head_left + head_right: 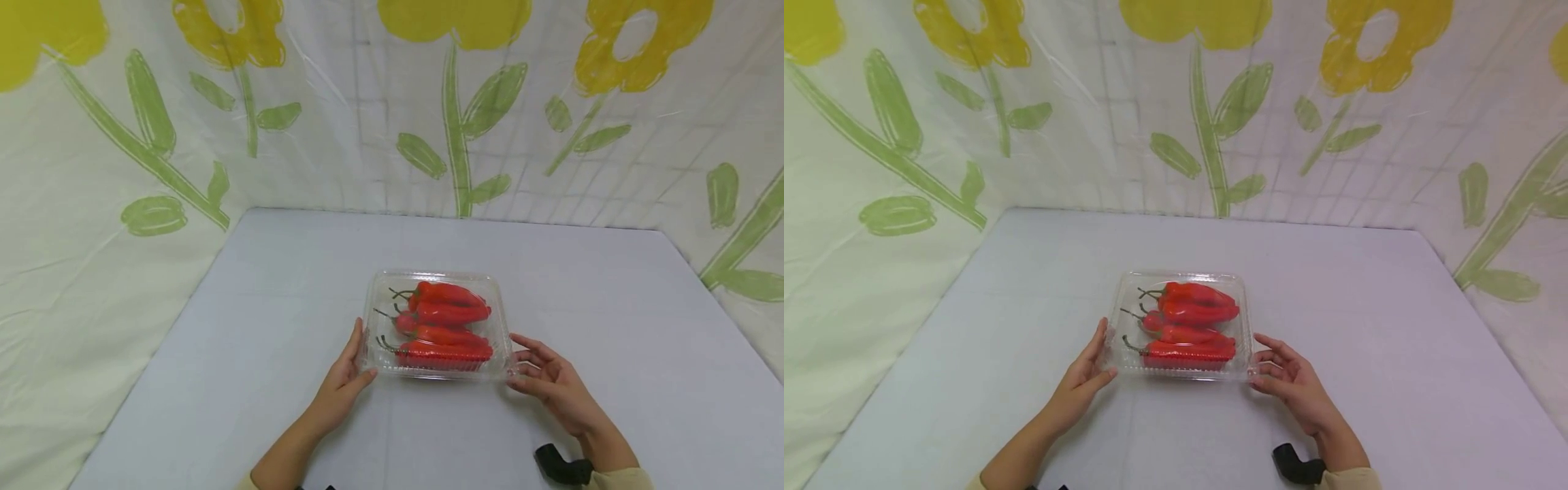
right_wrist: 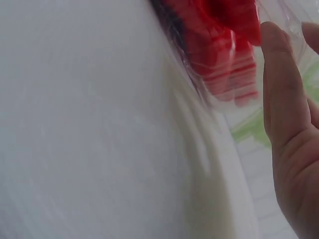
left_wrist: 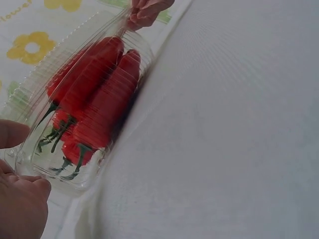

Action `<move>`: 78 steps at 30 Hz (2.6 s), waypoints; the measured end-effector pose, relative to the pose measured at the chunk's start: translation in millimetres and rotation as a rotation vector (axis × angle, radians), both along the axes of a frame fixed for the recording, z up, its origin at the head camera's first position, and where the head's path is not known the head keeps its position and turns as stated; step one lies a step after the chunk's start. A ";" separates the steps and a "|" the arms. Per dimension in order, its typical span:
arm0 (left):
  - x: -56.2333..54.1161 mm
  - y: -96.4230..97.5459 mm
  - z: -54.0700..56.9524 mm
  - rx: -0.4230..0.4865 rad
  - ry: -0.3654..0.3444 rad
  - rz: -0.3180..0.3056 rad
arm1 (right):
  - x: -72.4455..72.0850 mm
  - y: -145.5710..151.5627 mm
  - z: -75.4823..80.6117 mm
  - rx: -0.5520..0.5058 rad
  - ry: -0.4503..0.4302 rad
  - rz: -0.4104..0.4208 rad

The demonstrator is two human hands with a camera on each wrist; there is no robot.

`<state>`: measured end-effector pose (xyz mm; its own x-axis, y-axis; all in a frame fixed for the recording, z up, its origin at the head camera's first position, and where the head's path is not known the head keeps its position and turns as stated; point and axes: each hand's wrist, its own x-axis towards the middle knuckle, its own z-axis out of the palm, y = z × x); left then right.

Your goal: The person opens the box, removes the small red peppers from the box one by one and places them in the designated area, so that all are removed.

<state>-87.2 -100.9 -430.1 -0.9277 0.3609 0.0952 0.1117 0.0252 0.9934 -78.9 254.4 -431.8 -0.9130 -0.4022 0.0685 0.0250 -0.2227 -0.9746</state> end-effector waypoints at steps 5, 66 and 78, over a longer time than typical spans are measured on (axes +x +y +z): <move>-1.0 -0.1 -1.1 0.001 0.023 0.000 | -1.2 -4.0 -2.0 -0.079 -0.064 -0.032; -0.3 -3.1 -1.5 0.050 -0.004 0.065 | 4.4 -17.2 2.0 0.037 -0.158 -0.090; 0.1 -2.9 0.1 0.048 -0.007 0.064 | 3.1 -15.4 0.0 0.047 -0.171 -0.088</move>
